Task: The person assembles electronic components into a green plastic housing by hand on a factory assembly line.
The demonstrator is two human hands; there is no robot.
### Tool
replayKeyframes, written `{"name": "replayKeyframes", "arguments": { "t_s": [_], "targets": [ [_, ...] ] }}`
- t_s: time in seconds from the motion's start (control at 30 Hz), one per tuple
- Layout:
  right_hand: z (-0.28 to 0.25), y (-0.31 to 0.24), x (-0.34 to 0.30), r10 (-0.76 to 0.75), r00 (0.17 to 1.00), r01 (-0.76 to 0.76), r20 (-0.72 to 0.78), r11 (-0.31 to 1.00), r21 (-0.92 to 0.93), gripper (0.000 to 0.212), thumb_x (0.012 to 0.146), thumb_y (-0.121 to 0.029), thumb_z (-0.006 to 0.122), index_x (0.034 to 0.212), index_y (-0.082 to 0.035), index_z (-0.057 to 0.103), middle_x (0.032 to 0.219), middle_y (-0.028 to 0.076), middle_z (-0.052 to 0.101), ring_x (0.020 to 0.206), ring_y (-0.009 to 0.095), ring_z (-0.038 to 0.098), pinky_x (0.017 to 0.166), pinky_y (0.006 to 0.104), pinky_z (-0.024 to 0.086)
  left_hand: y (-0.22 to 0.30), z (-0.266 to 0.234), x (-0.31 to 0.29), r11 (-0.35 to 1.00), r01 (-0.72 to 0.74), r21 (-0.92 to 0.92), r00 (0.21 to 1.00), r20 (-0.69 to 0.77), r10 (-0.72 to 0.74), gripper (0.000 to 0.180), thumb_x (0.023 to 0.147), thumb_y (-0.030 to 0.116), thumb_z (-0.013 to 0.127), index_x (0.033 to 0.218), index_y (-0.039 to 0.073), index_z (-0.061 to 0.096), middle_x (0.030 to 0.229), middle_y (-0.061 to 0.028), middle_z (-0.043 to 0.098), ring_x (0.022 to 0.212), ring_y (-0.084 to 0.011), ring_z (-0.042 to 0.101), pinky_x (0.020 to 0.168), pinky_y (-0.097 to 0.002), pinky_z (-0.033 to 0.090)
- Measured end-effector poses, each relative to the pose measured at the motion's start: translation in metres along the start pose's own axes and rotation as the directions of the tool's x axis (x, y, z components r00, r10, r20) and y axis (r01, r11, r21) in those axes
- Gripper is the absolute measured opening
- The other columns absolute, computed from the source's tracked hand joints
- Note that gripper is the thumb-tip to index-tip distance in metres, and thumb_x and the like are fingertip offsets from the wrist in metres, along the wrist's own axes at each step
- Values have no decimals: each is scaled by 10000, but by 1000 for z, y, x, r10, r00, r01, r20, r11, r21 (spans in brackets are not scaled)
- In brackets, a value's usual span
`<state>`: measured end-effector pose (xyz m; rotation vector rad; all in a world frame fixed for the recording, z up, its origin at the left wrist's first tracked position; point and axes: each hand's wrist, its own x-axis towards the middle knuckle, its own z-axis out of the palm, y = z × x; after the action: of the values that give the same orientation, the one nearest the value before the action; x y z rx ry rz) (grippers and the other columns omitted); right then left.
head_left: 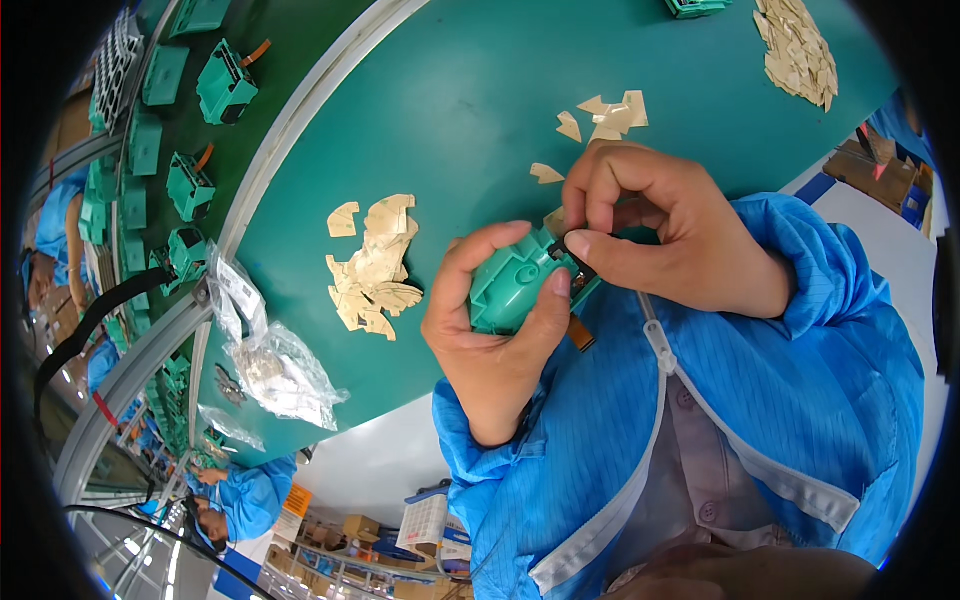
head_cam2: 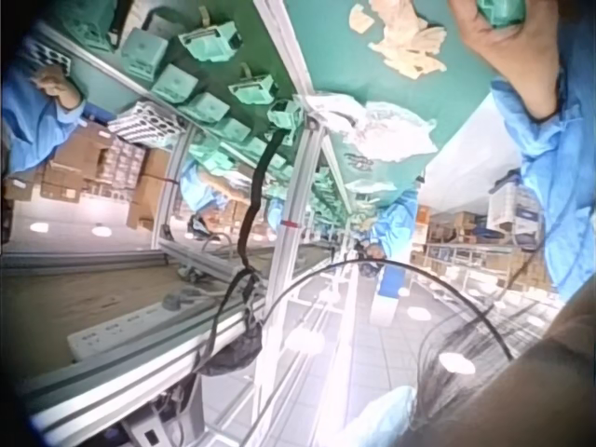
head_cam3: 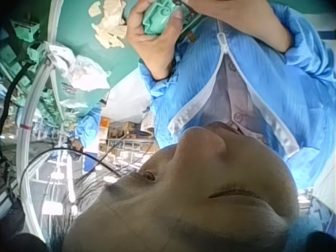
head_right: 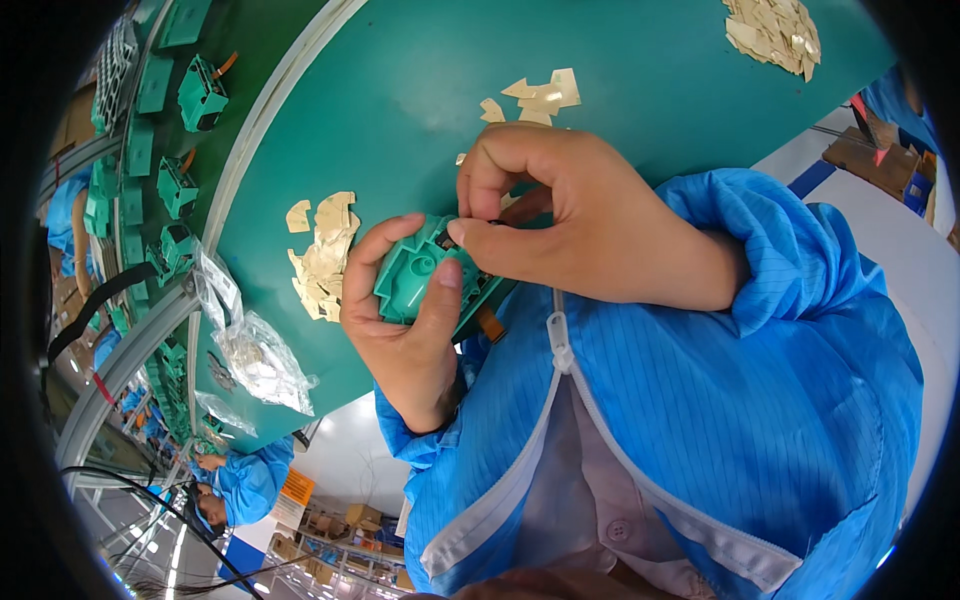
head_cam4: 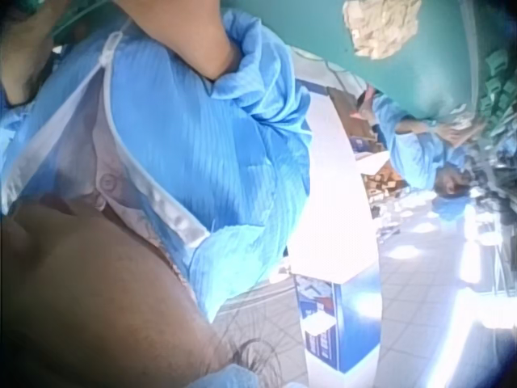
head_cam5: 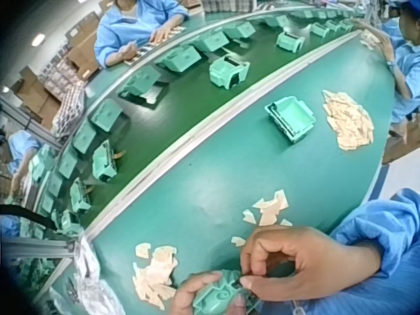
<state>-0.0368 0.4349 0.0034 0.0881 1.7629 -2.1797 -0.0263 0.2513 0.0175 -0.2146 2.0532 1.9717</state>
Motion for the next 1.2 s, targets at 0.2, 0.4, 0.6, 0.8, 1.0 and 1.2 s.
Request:
{"name": "replayKeyframes", "arguments": {
  "t_s": [0.2, 0.4, 0.6, 0.8, 1.0, 1.2],
  "targets": [
    [-6, 0, 0, 7, 998, -3, 62, 999, -52, 162, 889, 21, 646, 841, -59, 514, 1007, 59, 561, 900, 116, 580, 792, 264, 523, -5, 5, 2, 1000, 12, 1, 999, -42, -12, 307, 819, -55, 742, 1105, 19, 657, 980, -22, 633, 861, -78, 598, 775, -216, 480],
    [-8, 0, 1, 17, 998, -13, 64, 998, -63, 155, 891, 16, 645, 844, -57, 518, 999, 58, 561, 897, 116, 578, 784, 262, 519, -6, 5, 1, 998, 65, -6, 996, -68, -65, 283, 810, -57, 748, 1072, 16, 670, 960, -31, 638, 877, -85, 596, 782, -220, 477],
    [-9, -1, 4, 64, 993, -56, 101, 996, -76, 124, 912, -13, 629, 870, -58, 521, 970, 42, 560, 885, 107, 559, 738, 255, 496, -8, 5, 1, 987, 115, -111, 988, -92, -126, 286, 777, -98, 744, 1034, 10, 679, 956, -33, 642, 852, -90, 601, 771, -228, 482],
    [-13, -1, 6, 136, 979, -131, 149, 990, -45, 112, 932, -55, 631, 918, -47, 521, 937, 21, 542, 856, 87, 533, 720, 238, 474, -12, 5, 1, 962, 128, -243, 987, -64, -147, 314, 773, -132, 709, 1054, 2, 666, 956, -30, 643, 848, -90, 607, 769, -222, 485],
    [-17, -1, 8, 129, 970, -107, 208, 988, -115, 119, 937, -94, 641, 964, -34, 542, 910, 24, 540, 817, 79, 531, 654, 241, 469, -14, 3, 0, 924, 136, -357, 989, -12, -150, 332, 776, -119, 702, 1078, 8, 647, 957, -49, 626, 841, -92, 605, 762, -222, 484],
    [-19, -8, 9, 168, 945, -146, 282, 985, -96, 143, 923, -119, 664, 942, -30, 554, 856, 19, 544, 740, 68, 531, 595, 236, 456, -38, -11, -2, 893, 13, -450, 996, 86, 29, 340, 788, -6, 710, 1104, 8, 584, 1035, -86, 550, 957, -192, 611, 850, -338, 540]
  ]
}}
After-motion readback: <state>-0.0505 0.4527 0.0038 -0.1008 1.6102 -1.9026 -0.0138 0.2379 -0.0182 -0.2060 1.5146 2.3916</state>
